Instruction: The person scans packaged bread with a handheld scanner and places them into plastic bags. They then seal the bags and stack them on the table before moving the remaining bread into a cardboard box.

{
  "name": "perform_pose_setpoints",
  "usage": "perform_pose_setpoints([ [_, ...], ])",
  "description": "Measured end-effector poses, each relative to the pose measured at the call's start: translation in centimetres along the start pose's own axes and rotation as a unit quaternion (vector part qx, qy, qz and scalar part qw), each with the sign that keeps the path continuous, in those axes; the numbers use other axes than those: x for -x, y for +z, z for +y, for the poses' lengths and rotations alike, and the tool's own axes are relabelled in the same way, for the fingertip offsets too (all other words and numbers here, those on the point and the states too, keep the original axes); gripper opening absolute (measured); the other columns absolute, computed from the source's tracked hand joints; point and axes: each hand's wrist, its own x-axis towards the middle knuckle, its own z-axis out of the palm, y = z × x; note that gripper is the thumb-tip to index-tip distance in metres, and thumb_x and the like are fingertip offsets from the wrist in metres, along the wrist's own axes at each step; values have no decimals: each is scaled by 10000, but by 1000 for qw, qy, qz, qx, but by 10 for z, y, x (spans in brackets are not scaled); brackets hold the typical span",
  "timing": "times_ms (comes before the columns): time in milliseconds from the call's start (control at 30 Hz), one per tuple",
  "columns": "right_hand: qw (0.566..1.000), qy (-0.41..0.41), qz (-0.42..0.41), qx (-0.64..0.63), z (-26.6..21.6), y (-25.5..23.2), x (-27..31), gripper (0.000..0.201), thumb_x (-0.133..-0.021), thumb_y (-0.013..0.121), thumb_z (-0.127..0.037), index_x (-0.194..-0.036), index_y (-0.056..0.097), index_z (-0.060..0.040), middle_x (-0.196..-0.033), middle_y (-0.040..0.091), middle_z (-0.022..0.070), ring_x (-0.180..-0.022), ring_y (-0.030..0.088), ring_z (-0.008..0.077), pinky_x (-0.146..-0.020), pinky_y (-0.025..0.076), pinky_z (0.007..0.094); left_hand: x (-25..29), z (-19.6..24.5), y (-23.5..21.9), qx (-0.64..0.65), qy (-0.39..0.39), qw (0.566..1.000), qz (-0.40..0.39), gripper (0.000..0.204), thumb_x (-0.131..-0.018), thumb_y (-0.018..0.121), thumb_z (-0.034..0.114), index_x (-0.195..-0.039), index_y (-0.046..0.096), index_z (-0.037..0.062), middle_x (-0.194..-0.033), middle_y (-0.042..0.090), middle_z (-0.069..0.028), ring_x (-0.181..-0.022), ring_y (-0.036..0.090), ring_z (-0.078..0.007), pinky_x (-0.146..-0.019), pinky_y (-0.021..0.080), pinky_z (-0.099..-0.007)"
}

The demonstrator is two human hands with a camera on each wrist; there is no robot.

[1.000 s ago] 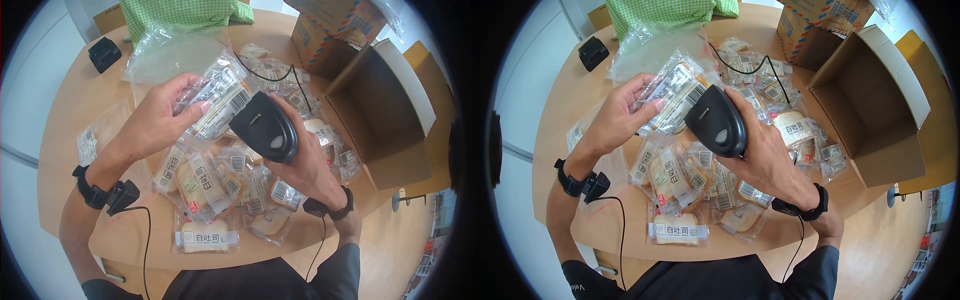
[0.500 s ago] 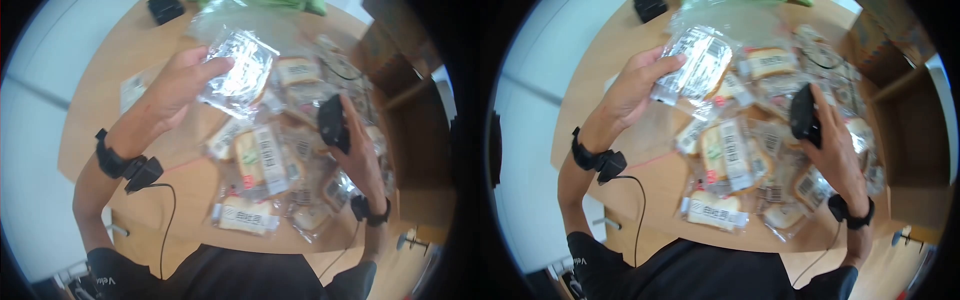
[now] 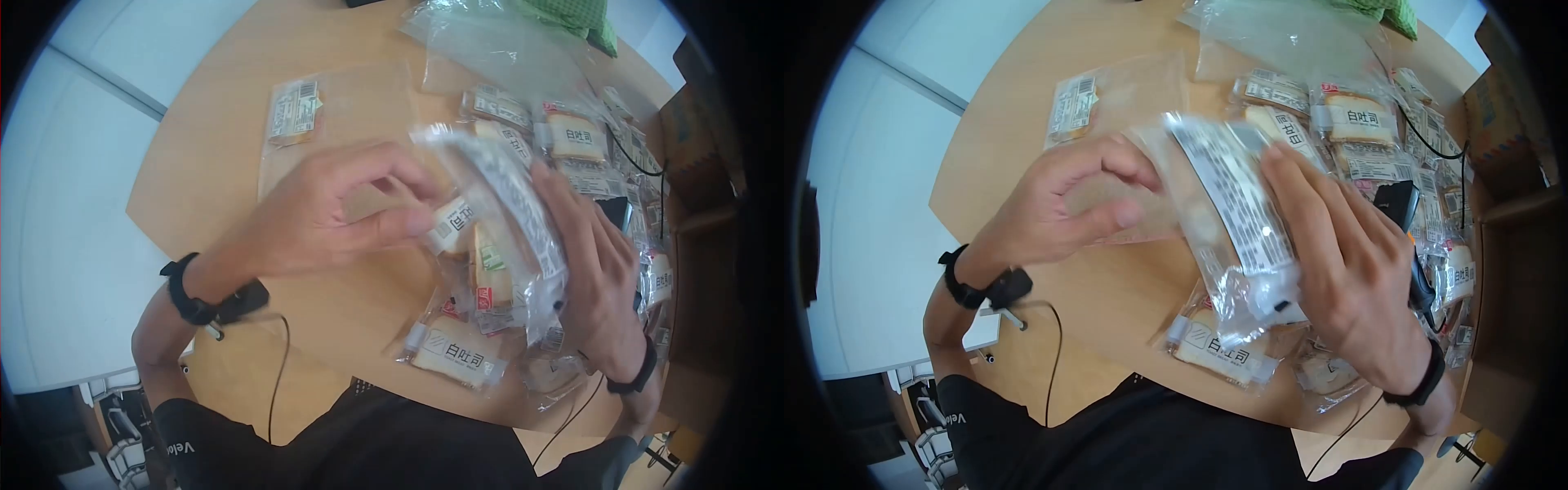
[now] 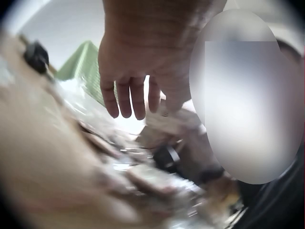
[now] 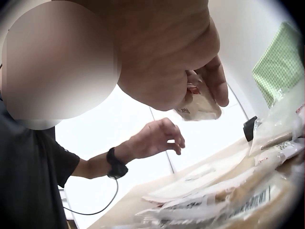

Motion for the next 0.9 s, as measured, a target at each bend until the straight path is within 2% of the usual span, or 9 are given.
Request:
perform_pose_setpoints([
  [33,1000,-3,-4,4,-1,-2,5,415,-922,728,-102,-1290,669,79,-1194,751,223,-1056,762,339,-867,619,399,1,-12,-21,-268,66,961,-5,427,-977,784,275,-1273,626,11,-1207,669,-104,-1101,671,-234,-1019,509,-373],
  [67,1000,-5,-3,4,-7,-3,9,415,-922,728,-102,-1290,669,79,-1194,751,223,-1056,762,339,-867,619,399,4,-25,-36,-515,127,847,-10,428,-935,819,262,-1248,650,24,-1158,671,-104,-1049,678,-255,-991,513,-371],
  [167,991,-120,-51,-4,-20,2,18,382,-926,733,-118,-1270,689,42,-1169,759,193,-1044,757,278,-777,561,330,12,-68,-62,-535,105,838,-23,451,-856,853,189,-1230,661,26,-1095,650,-121,-1028,656,-289,-927,526,-365],
  [400,965,-255,-55,-39,-60,25,10,420,-934,616,-174,-1286,668,50,-1205,739,201,-1074,727,308,-852,534,317,14,-94,-72,-470,6,883,-4,223,-879,824,134,-1024,717,3,-1031,658,-100,-995,655,-278,-846,554,-384],
  [500,955,-290,-54,-28,-67,32,2,465,-933,572,-204,-1305,654,64,-1201,734,217,-1064,720,303,-827,527,312,12,-101,-68,-480,152,862,56,132,-911,788,98,-933,714,-9,-971,663,-97,-907,660,-272,-810,553,-388],
  [533,950,-306,-60,-23,-69,33,0,466,-936,567,-203,-1308,651,65,-1195,735,217,-1057,721,303,-820,525,312,14,-100,-70,-465,122,877,20,121,-922,775,87,-951,710,-11,-958,662,-96,-906,660,-268,-803,549,-382],
  [700,950,-302,-78,-5,-72,45,-9,451,-947,591,-198,-1322,636,49,-1213,724,223,-1019,735,304,-759,537,306,14,-77,-66,-440,65,896,-3,158,-958,731,139,-975,681,-10,-908,660,-121,-892,655,-297,-814,534,-415],
  [867,919,-301,-44,252,-77,83,-39,487,-951,567,-219,-1341,620,69,-1180,730,229,-1023,711,332,-736,534,316,15,-33,-57,-434,49,897,62,111,-964,705,91,-960,657,-9,-891,659,-124,-853,631,-318,-817,528,-409],
  [900,926,-251,-60,274,-81,96,-45,490,-955,559,-220,-1342,619,74,-1232,706,242,-1100,670,352,-826,541,357,15,-33,-57,-434,48,897,62,111,-964,705,91,-960,657,-9,-891,659,-124,-853,631,-318,-817,528,-409],
])
